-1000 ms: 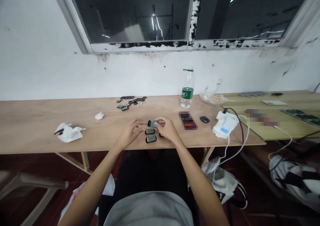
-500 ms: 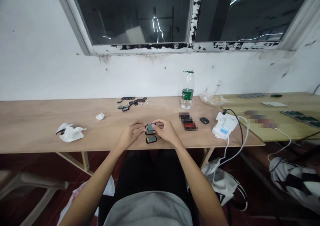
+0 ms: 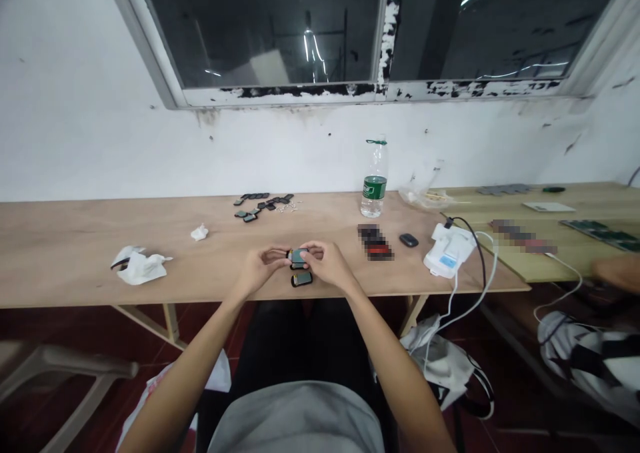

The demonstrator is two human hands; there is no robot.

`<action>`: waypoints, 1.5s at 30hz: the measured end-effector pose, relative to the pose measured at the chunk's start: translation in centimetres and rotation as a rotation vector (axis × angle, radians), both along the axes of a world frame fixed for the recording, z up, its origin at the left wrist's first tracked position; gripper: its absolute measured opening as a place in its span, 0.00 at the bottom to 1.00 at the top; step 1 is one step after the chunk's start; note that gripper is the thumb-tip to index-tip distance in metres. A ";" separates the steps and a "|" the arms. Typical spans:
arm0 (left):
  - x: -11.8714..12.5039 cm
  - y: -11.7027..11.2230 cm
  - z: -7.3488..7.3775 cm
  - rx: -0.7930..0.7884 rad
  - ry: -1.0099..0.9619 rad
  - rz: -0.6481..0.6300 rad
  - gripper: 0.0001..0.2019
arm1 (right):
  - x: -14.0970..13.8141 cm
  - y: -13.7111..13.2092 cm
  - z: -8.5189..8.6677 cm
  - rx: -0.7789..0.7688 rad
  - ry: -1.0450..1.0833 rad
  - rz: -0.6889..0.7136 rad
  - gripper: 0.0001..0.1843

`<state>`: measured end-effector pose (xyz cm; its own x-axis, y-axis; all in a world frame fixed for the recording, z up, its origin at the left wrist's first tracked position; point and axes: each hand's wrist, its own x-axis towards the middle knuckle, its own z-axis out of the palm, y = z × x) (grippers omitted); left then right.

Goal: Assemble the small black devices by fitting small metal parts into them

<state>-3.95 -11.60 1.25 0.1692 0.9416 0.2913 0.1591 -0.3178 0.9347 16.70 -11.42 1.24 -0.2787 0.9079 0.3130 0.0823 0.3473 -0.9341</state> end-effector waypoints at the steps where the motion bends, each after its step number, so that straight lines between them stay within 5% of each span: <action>1: 0.0 0.0 0.1 -0.026 -0.024 -0.007 0.20 | 0.0 -0.1 0.1 -0.005 -0.004 0.007 0.14; 10: -0.4 0.3 -0.4 -0.089 -0.090 -0.033 0.20 | -0.6 -0.5 0.5 -0.010 -0.026 0.026 0.10; 16: -0.1 -0.6 0.6 0.279 0.261 -0.023 0.16 | -0.6 0.0 0.1 -0.013 0.020 0.028 0.12; 20: 0.1 0.9 0.5 0.436 0.444 0.064 0.16 | 0.4 1.2 -0.6 0.005 0.005 -0.015 0.17; 24: -0.1 5.0 -0.3 0.366 0.521 0.061 0.13 | 2.9 3.0 -1.3 0.083 -0.020 -0.207 0.17; 28: -0.1 8.3 -1.5 0.295 0.553 -0.029 0.12 | 5.0 3.9 -1.4 0.101 -0.049 -0.254 0.15; 37: 0.5 9.2 -3.6 0.177 0.597 -0.003 0.14 | 5.7 4.2 -2.1 0.148 -0.323 -0.312 0.16; 45: -0.3 6.3 -2.4 0.172 0.503 -0.003 0.17 | 6.3 3.4 -2.4 0.245 -0.689 0.040 0.15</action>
